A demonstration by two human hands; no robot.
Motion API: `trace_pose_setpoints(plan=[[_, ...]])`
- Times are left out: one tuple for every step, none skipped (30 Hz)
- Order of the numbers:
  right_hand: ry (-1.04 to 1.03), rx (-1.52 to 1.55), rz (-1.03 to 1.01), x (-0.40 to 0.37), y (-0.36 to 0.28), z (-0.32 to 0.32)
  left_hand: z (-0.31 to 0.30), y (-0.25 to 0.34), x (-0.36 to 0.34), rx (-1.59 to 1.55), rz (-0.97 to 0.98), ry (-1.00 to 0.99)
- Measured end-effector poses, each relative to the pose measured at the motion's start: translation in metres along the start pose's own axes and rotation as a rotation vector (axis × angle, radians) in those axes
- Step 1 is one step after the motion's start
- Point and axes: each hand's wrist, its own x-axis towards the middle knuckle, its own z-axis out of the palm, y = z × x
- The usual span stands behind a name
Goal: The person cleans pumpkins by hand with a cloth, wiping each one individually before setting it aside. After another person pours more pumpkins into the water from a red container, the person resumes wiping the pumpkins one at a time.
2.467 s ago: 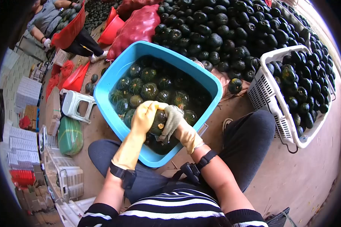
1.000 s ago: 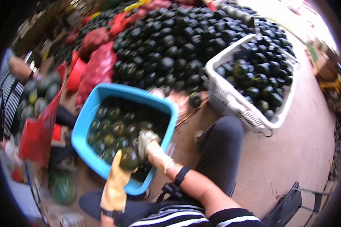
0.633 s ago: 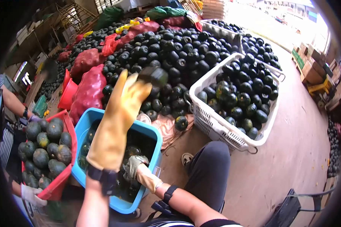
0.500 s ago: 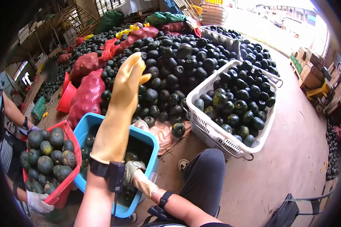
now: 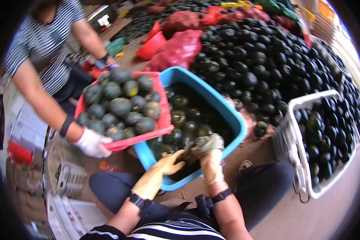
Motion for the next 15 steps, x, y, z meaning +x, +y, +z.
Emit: trace_pose_setpoints(plan=[[0.067,0.12,0.029,0.011,0.001,-0.01,0.002,-0.003,0.004,-0.068,-0.023,-0.039],[0.165,0.081,0.037,0.003,-0.007,0.011,0.009,-0.007,0.008,-0.019,-0.044,-0.003],[0.266,0.041,0.031,-0.009,-0.02,0.034,0.014,-0.009,0.012,0.032,-0.055,0.027],[0.254,0.031,0.032,-0.011,-0.022,0.038,0.012,-0.001,0.011,-0.021,-0.077,0.086],[0.244,-0.126,0.021,-0.013,-0.024,0.039,0.01,0.0,0.011,-0.03,-0.068,0.093],[0.24,-0.282,0.007,-0.017,-0.026,0.038,0.007,0.001,0.009,-0.494,-0.153,0.185],[0.245,-0.286,-0.006,-0.011,-0.021,0.025,0.004,0.002,0.008,-0.957,-0.236,0.264],[0.214,-0.25,0.016,0.002,-0.011,0.005,0.016,-0.004,0.009,-1.536,-0.286,0.325],[0.183,-0.217,0.04,0.004,-0.011,0.003,0.02,-0.009,0.016,-1.862,-0.411,0.326],[0.249,-0.197,0.053,0.005,-0.007,0.002,0.032,-0.012,0.015,-1.99,-0.4,0.382],[0.206,-0.271,0.012,0.01,-0.002,-0.003,0.038,-0.011,0.013,-2.119,-0.384,0.443],[0.057,-0.572,-0.076,0.024,0.004,-0.036,0.042,-0.009,0.014,-2.128,-0.375,0.433],[0.041,-0.66,-0.062,0.026,0.006,-0.04,0.043,-0.007,0.016,-2.184,-0.363,0.487],[0.024,-0.75,-0.05,0.025,0.006,-0.04,0.044,-0.006,0.017,-2.24,-0.353,0.544],[0.006,-0.838,-0.039,0.024,0.007,-0.039,0.043,-0.005,0.018,-2.248,-0.348,0.538]])
